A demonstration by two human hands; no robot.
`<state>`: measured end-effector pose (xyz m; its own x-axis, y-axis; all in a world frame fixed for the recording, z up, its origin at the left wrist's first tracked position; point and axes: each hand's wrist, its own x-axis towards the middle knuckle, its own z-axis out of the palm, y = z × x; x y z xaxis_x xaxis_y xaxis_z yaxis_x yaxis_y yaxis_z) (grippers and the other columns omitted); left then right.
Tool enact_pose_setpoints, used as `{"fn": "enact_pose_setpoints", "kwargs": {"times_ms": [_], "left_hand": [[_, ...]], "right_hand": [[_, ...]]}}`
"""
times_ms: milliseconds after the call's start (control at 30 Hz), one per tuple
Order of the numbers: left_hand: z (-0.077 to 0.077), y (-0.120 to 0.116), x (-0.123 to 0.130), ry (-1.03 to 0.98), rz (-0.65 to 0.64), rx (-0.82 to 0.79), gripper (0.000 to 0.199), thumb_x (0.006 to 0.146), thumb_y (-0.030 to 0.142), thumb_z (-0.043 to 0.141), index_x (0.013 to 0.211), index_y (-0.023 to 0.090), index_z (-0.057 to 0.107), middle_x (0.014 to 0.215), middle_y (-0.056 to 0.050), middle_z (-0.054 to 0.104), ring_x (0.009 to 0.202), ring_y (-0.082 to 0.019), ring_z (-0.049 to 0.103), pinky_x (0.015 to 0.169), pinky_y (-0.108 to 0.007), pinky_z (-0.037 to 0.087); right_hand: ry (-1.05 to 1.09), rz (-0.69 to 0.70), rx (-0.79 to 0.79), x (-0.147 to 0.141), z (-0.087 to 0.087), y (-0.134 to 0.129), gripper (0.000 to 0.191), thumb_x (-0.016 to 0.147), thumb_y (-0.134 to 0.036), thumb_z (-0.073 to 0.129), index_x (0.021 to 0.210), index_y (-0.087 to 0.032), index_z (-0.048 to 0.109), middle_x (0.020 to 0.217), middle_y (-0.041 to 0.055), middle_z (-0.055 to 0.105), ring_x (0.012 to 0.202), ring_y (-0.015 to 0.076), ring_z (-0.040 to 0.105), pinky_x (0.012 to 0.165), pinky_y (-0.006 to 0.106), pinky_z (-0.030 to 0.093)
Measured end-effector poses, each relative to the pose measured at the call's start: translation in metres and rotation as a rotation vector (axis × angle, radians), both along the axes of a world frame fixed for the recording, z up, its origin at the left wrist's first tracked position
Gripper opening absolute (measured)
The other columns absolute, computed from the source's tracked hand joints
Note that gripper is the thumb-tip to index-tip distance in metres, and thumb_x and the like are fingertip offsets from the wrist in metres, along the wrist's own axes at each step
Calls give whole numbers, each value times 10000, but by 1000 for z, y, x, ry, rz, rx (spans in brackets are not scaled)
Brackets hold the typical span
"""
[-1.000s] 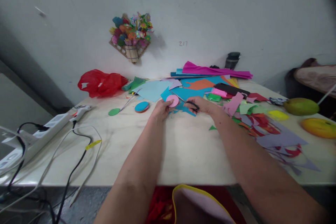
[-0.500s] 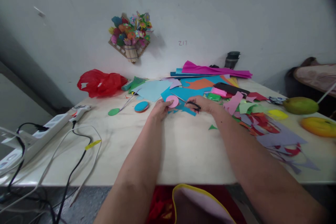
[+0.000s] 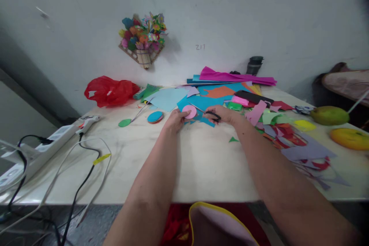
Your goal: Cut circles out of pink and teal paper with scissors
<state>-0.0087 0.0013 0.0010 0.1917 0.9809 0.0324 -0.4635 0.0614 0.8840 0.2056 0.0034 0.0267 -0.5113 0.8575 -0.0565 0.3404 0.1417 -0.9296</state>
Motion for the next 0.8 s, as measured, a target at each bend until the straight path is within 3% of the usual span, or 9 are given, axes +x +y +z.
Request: {"fn": "enact_pose_setpoints", "kwargs": {"times_ms": [200, 400, 800], "left_hand": [[-1, 0, 2, -2, 33, -39, 233, 702, 7, 728, 772, 106, 530, 723, -84, 687, 729, -235, 724, 691, -349, 621], [-2, 2, 1, -5, 61, -55, 253, 697, -5, 723, 790, 116, 520, 765, -91, 691, 790, -251, 723, 733, -387, 618], [0, 0, -2, 8, -43, -29, 221, 663, 31, 758, 819, 65, 605, 803, -129, 713, 819, -276, 726, 713, -349, 616]], "right_hand": [[15, 4, 5, -1, 4, -6, 288, 786, -268, 586, 546, -202, 441, 454, -21, 468, 403, 98, 427, 404, 241, 332], [13, 8, 36, -1, 4, -6, 293, 776, -273, 587, 533, -200, 441, 441, -24, 445, 400, 90, 403, 406, 234, 326], [-9, -77, 10, 1, 1, -3, 87, 750, -169, 598, 676, -174, 643, 454, -25, 499, 391, 87, 383, 404, 238, 328]]}}
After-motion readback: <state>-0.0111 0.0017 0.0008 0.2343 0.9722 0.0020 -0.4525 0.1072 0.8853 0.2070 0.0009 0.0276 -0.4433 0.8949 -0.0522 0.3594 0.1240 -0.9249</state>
